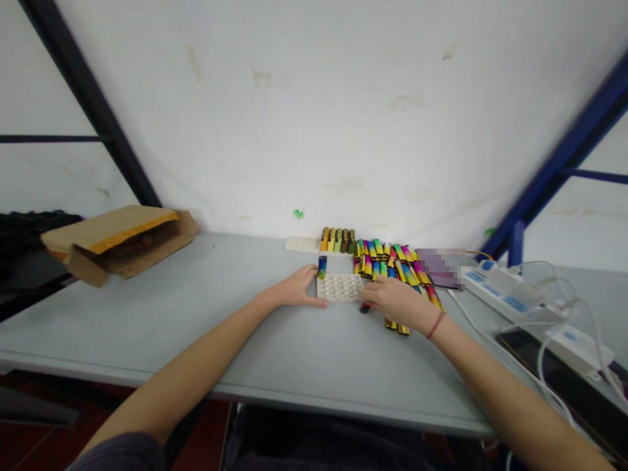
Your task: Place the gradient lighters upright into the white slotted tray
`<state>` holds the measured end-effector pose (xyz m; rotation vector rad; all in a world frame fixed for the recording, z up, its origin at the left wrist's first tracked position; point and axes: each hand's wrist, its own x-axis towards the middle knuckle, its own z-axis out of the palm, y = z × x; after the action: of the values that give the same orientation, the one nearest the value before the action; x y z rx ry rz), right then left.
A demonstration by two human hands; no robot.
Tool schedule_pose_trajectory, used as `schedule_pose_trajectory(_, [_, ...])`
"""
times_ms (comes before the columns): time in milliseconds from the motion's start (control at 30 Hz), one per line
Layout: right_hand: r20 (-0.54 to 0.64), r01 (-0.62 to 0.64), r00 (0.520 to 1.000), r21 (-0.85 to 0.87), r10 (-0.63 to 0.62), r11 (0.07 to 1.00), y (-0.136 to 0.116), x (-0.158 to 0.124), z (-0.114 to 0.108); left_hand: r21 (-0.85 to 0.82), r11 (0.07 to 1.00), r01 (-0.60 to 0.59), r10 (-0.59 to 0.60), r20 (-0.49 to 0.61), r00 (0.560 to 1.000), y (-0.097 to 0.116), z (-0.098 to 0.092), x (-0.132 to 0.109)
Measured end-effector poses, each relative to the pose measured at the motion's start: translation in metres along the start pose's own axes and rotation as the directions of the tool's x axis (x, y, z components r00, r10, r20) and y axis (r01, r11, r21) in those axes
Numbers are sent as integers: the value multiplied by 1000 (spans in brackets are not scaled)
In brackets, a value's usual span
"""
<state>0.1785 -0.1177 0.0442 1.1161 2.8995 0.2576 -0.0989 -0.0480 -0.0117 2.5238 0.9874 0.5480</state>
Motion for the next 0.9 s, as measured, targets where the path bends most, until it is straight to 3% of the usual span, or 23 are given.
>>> schedule_pose_trajectory(267, [-70, 72, 995, 91, -66, 993, -1, -2, 5, -6, 1000, -1, 1, -8, 1000, -2, 1, 0])
schedule_pose_trajectory(400, [-221, 6, 971, 408, 92, 913, -3, -5, 0, -11, 1000, -18, 18, -5, 1000, -2, 1, 1])
schedule_pose_trajectory(467, [-282, -5, 929, 638, 240, 770, -2, -5, -2, -4, 1000, -21, 21, 0, 1000, -2, 0, 1])
schedule_pose_trajectory(567, [-308, 70, 823, 889, 477, 453, 3, -1, 1, 28, 1000, -10, 10, 11, 1000, -1, -1, 0])
schedule_pose_trajectory(667, [-178, 101, 745, 983, 643, 154, 10, 6, 10, 65, 998, -1, -1, 32, 1000, -1, -2, -2])
schedule_pose_trajectory(900, [169, 54, 673, 960, 720, -275, 11, 15, 14, 102, 995, -1, -4, 49, 999, 0, -4, -3])
